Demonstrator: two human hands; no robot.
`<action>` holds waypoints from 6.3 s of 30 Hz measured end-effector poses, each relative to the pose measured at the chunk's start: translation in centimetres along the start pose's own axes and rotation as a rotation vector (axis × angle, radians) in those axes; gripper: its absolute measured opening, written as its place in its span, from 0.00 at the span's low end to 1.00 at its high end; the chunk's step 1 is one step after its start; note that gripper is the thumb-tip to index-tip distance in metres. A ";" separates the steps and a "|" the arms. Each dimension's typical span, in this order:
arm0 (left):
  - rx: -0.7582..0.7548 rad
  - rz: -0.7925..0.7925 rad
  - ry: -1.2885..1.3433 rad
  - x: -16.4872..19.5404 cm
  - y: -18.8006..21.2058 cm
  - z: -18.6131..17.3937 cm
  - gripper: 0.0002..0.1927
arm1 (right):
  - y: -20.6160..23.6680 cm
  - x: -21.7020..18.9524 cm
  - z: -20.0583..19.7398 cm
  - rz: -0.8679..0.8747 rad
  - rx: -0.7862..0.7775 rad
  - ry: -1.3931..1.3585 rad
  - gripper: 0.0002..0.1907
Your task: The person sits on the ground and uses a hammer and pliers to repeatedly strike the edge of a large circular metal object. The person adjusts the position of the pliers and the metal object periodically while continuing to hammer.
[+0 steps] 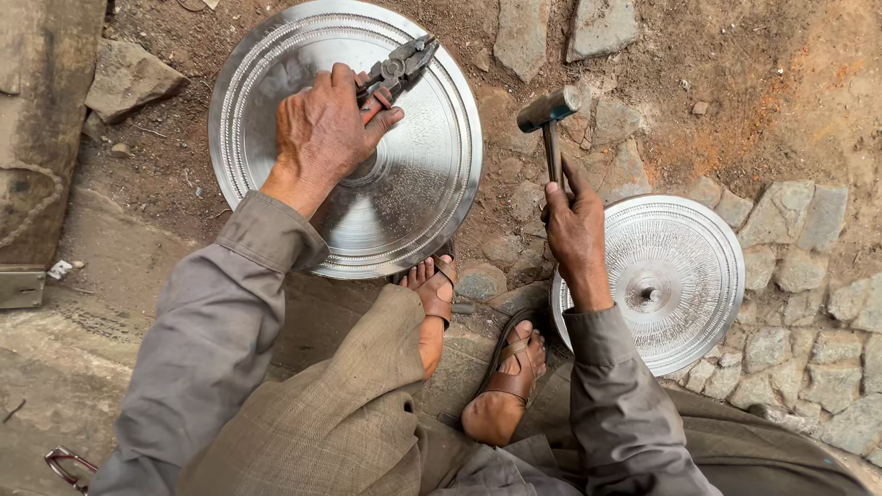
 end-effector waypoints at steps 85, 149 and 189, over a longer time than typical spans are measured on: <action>-0.047 -0.046 0.056 0.6 -0.1 0.0 0.37 | 0.2 -12.6 -0.3 -0.326 -0.262 -0.151 0.22; -0.002 0.087 0.009 -1.7 1.1 3.1 0.39 | 2.4 -9.5 -2.2 -0.372 -0.140 -0.180 0.22; -0.114 0.046 -0.069 1.1 0.2 0.8 0.34 | -1.1 -11.3 0.2 -0.283 -0.310 0.114 0.23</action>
Point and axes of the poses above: each hand's wrist, its own y-axis away from the middle knuckle, its own z-axis out of the palm, x = y × z, the point moved 2 cm from there along -y, towards the middle knuckle, and after that the axes turned 10 degrees about x, right-handed, at the moved point
